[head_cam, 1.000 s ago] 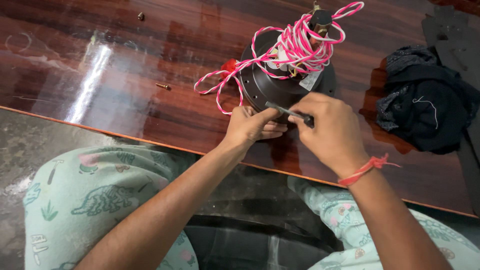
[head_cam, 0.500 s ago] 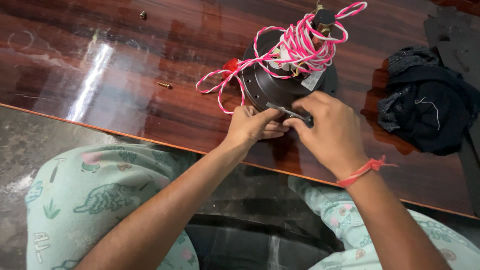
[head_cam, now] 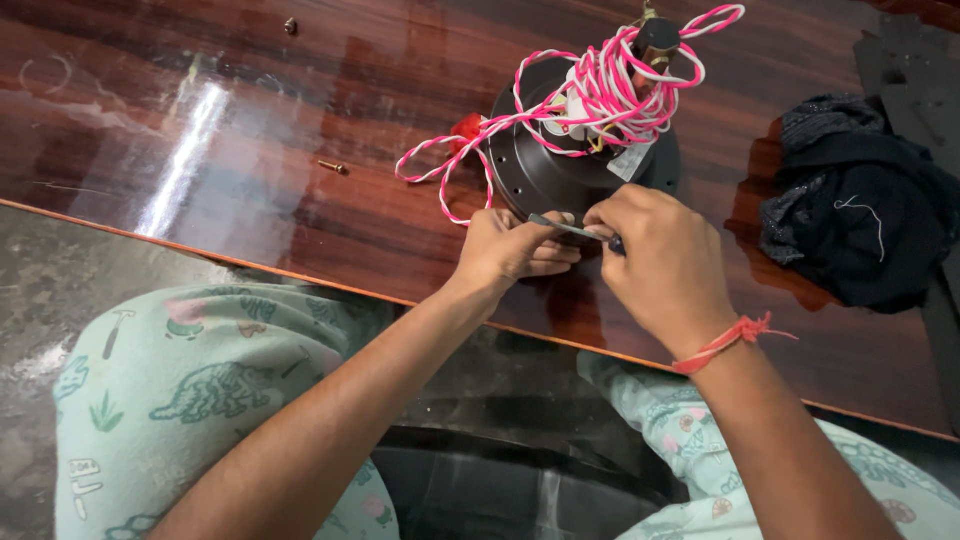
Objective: The person works on a ceiling fan motor base on a low table, handling small screws and fitting a black mounting bracket piece against the fan housing. They pick up screws one at a time, position them at the housing edge, and use a screwdriver to drive them in, steadying the motor with the other hand.
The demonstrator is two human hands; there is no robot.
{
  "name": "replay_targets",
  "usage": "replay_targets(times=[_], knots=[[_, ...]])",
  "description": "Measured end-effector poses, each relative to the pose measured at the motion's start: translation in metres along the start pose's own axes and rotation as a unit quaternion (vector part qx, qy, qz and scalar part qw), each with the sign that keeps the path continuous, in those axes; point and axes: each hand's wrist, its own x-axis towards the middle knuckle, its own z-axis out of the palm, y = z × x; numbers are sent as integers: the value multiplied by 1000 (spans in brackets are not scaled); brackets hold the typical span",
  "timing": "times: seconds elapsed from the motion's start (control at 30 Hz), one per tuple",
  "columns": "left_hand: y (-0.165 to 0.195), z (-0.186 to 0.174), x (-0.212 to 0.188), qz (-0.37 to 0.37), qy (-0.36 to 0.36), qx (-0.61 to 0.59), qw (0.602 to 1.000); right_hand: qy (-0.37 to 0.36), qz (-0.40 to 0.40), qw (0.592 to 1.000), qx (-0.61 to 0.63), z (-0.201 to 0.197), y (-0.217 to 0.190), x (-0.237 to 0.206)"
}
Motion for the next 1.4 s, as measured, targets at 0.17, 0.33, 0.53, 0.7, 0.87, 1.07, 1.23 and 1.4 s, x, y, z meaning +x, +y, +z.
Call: replay_targets(times=[0.17, 0.33, 0.53, 0.7, 0.87, 1.07, 1.23, 1.4], knots=[[3, 2, -2, -13, 17, 19, 1000, -7, -27, 999, -17, 0, -2, -1], [1, 1, -1, -11, 4, 6, 1000, -1, -28, 999, -43, 1, -3, -3], [-5, 0, 3, 5, -1, 9, 1000, -16, -30, 997, -75, 5, -2, -2], [-8, -2, 4, 13, -12, -6, 1000, 2, -20, 999, -38, 4, -1, -4], [-10, -2, 7, -1, 5, 12, 1000, 0, -35, 998, -53, 5, -2, -4], [-12, -3, 5, 12, -13, -17, 1000, 7, 8, 1000, -22, 5, -1, -3], [-7, 1, 4, -5, 2, -2, 1000, 3, -15, 999, -40, 6, -4, -3], [-1, 3, -4, 6, 1, 5, 1000, 41, 51, 998, 19, 4, 5, -2]])
